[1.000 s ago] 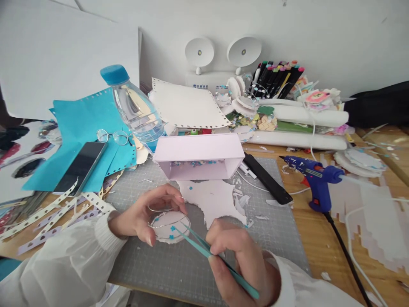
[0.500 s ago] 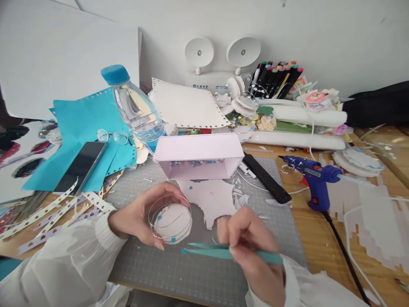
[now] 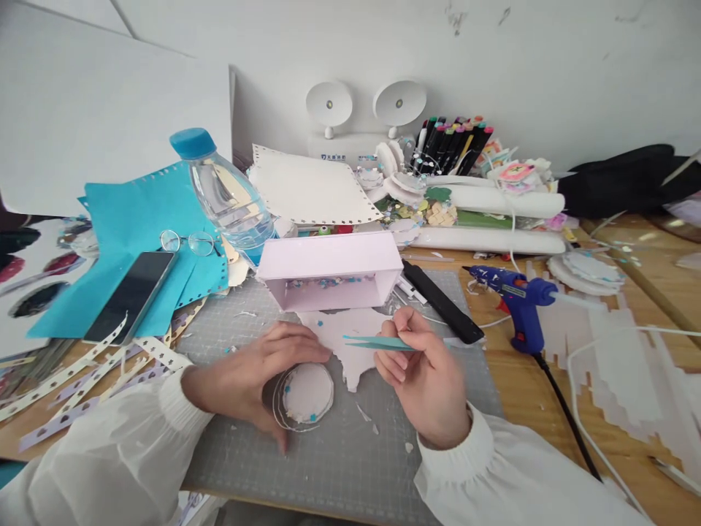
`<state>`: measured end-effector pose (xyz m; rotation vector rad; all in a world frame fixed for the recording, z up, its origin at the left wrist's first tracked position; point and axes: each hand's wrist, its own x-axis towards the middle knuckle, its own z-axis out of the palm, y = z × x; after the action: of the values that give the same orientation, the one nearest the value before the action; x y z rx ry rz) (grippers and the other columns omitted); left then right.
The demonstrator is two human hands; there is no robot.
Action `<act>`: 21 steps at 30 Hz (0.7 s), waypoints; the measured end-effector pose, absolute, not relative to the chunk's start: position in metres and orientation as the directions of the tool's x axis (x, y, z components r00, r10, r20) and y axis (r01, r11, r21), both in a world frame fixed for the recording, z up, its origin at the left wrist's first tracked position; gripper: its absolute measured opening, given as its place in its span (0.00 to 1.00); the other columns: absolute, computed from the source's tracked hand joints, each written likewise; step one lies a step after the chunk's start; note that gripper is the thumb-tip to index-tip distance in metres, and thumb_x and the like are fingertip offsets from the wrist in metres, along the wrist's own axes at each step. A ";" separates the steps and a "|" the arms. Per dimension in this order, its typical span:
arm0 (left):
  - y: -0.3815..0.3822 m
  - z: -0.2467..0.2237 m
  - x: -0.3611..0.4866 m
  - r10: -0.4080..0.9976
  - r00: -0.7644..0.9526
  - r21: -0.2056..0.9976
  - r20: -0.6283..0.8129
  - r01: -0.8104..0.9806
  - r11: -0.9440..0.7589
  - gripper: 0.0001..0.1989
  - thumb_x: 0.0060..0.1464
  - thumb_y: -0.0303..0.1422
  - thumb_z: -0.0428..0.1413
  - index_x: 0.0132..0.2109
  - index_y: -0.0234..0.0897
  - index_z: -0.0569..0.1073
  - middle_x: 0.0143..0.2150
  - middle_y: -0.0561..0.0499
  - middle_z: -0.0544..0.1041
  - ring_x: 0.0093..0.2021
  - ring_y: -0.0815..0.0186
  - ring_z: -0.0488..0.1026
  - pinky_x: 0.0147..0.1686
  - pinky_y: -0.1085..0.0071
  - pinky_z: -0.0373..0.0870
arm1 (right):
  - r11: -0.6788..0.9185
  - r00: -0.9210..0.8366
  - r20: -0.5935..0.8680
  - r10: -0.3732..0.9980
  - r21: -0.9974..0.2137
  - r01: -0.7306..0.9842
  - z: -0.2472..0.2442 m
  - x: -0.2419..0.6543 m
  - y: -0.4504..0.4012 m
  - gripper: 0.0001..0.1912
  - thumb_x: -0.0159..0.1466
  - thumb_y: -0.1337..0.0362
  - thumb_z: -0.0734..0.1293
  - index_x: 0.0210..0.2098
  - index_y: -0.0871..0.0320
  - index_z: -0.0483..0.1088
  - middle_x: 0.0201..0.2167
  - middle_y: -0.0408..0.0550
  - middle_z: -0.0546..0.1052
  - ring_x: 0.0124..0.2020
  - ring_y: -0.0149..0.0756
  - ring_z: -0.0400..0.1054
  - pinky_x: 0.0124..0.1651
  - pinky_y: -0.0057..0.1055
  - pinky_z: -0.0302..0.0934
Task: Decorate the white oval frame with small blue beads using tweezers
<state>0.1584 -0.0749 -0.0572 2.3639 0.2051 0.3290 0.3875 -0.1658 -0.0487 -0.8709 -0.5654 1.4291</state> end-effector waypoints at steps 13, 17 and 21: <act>-0.082 -0.053 0.153 0.655 0.689 0.906 0.310 -0.007 -0.422 0.11 0.55 0.30 0.59 0.46 0.36 0.73 0.41 0.45 0.74 0.42 0.63 0.70 0.43 0.66 0.68 | -0.091 -0.092 -0.053 0.994 -0.869 -0.486 -0.057 0.375 -0.171 0.07 0.67 0.63 0.61 0.32 0.54 0.62 0.23 0.37 0.64 0.21 0.26 0.57 0.23 0.26 0.51; -0.083 -0.053 0.157 0.643 0.692 0.901 0.328 -0.024 -0.434 0.12 0.52 0.28 0.62 0.45 0.35 0.75 0.40 0.45 0.75 0.41 0.64 0.71 0.42 0.67 0.69 | -0.073 -0.120 -0.026 0.992 -0.908 -0.413 -0.061 0.374 -0.173 0.07 0.69 0.60 0.61 0.34 0.53 0.62 0.23 0.38 0.65 0.21 0.26 0.58 0.23 0.26 0.52; -0.084 -0.052 0.160 0.654 0.680 0.898 0.330 -0.012 -0.441 0.11 0.52 0.26 0.62 0.44 0.33 0.76 0.39 0.44 0.76 0.40 0.64 0.72 0.41 0.68 0.70 | -0.107 -0.144 -0.061 0.988 -0.936 -0.334 -0.065 0.374 -0.177 0.07 0.69 0.59 0.60 0.36 0.53 0.61 0.25 0.38 0.65 0.23 0.26 0.59 0.24 0.26 0.54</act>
<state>0.1596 -0.0836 -0.0523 1.8893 0.5033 0.8322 0.3741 -0.1765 -0.0652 -0.9406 -0.9955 1.5122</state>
